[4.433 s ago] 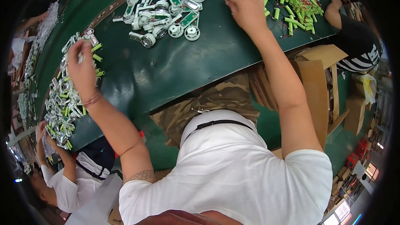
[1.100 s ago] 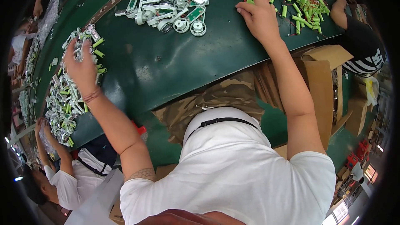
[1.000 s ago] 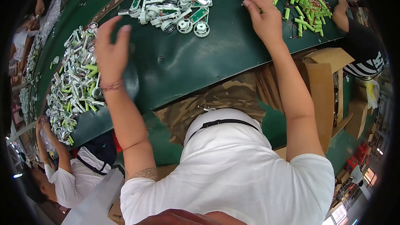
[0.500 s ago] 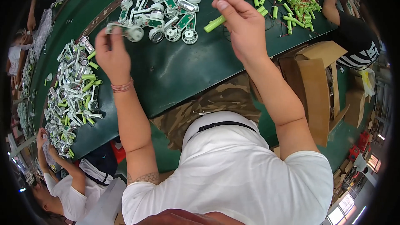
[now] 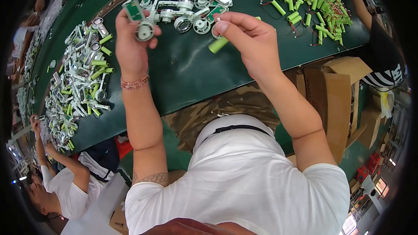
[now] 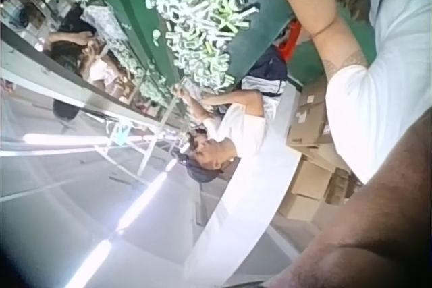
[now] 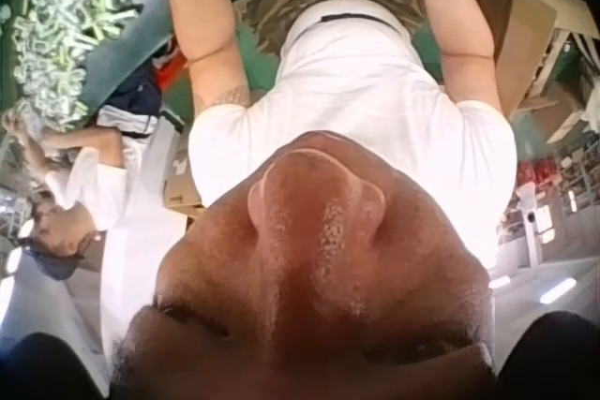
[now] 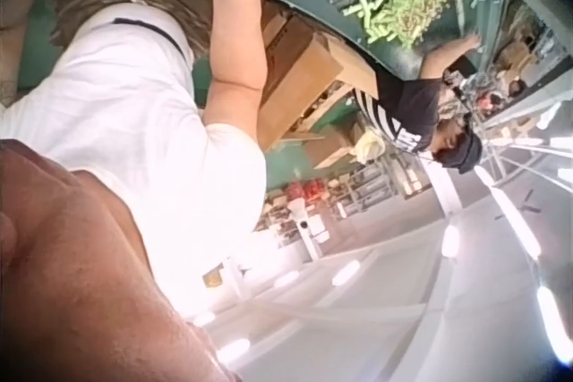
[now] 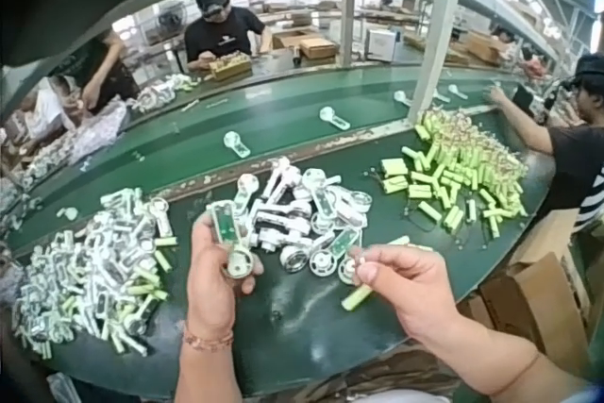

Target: The person assembles handheld fans by inserting batteries into the plastic fan housings by hand.

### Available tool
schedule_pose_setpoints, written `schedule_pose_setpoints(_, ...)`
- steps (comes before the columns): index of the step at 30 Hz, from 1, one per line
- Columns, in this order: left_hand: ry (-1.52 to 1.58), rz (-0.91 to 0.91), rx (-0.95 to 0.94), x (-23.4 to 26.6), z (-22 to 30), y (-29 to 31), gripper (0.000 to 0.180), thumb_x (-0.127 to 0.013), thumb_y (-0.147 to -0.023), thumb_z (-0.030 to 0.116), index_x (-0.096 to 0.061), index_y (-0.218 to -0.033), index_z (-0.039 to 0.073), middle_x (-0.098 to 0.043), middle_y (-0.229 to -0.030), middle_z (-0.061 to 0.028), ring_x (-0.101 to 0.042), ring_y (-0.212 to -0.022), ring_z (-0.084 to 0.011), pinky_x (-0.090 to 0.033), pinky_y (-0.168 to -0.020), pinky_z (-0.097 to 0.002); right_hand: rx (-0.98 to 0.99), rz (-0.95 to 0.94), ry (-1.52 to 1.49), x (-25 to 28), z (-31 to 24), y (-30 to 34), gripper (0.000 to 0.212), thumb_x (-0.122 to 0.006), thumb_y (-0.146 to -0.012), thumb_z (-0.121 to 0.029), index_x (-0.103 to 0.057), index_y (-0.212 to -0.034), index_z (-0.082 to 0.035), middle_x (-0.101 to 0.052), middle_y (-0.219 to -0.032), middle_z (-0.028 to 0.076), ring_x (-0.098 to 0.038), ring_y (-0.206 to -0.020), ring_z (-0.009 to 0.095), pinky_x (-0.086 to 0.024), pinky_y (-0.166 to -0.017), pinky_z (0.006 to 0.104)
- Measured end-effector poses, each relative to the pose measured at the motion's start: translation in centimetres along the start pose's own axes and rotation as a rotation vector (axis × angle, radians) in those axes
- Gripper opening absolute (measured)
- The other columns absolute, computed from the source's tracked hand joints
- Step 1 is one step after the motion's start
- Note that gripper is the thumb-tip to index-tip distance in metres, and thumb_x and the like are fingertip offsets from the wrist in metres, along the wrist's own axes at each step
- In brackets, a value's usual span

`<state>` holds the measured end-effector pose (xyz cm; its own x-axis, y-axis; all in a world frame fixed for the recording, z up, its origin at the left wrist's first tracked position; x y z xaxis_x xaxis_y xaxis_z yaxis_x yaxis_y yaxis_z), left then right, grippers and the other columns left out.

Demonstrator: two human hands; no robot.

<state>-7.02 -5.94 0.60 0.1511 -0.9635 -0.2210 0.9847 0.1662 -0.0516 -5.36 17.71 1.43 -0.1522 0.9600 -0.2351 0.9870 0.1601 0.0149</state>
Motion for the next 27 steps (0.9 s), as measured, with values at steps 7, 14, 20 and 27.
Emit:
schedule_pose_setpoints(7,-0.288,-0.051,-0.228,-1.6,0.8,1.3,0.049,-0.065,-0.083,0.002,-0.04,-0.124,-0.003,-0.054,-0.109,-0.0105,-0.062,-0.074,-0.0122,-0.05,-0.058,-0.0219,0.107,-0.109,0.081,-1.1,0.3,0.1,0.019,-0.062,-0.091,-0.002,-0.067,-0.109,0.001,-0.068,-0.107,0.009,-0.057,-0.118,0.022,-0.047,-0.093,0.0295)
schedule_pose_setpoints(14,-0.233,0.049,-0.337,-1.5,2.9,2.4,0.024,-0.077,-0.082,0.013,-0.065,-0.097,-0.001,-0.063,-0.072,-0.0006,-0.057,-0.066,-0.0056,-0.046,-0.058,-0.0197,-0.026,-0.052,0.05,-1.5,1.0,-0.1,0.018,-0.067,-0.087,-0.002,-0.069,-0.105,0.001,-0.069,-0.101,0.007,-0.061,-0.103,0.017,-0.049,-0.088,0.0261)
schedule_pose_setpoints(20,-0.177,-0.007,-0.481,-0.7,2.0,0.9,0.035,-0.062,-0.094,0.033,-0.065,-0.085,-0.001,-0.06,-0.075,-0.0026,-0.05,-0.059,-0.0082,-0.04,-0.053,-0.0223,-0.044,-0.21,0.021,-3.5,1.5,0.9,0.014,-0.068,-0.087,-0.003,-0.07,-0.1,0.001,-0.069,-0.098,0.006,-0.062,-0.09,0.01,-0.05,-0.081,0.0228)
schedule_pose_setpoints(27,0.302,-0.127,0.038,-2.0,-0.4,1.3,0.045,-0.05,-0.097,0.042,-0.06,-0.081,0.001,-0.061,-0.075,-0.0075,-0.052,-0.057,-0.0104,-0.043,-0.055,-0.0253,-0.22,-0.358,-0.014,-6.5,3.3,2.6,0.013,-0.069,-0.087,-0.005,-0.071,-0.098,0.001,-0.069,-0.094,0.005,-0.062,-0.09,0.008,-0.049,-0.077,0.0221)
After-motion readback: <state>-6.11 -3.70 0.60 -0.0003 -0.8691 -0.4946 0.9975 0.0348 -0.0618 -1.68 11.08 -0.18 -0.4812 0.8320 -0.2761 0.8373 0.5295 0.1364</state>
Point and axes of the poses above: each hand's wrist, its own y-axis away from the middle knuckle, its own x-axis out of the back of the hand, z = x × y, the point moved 5 cm from there along -y, towards the middle knuckle
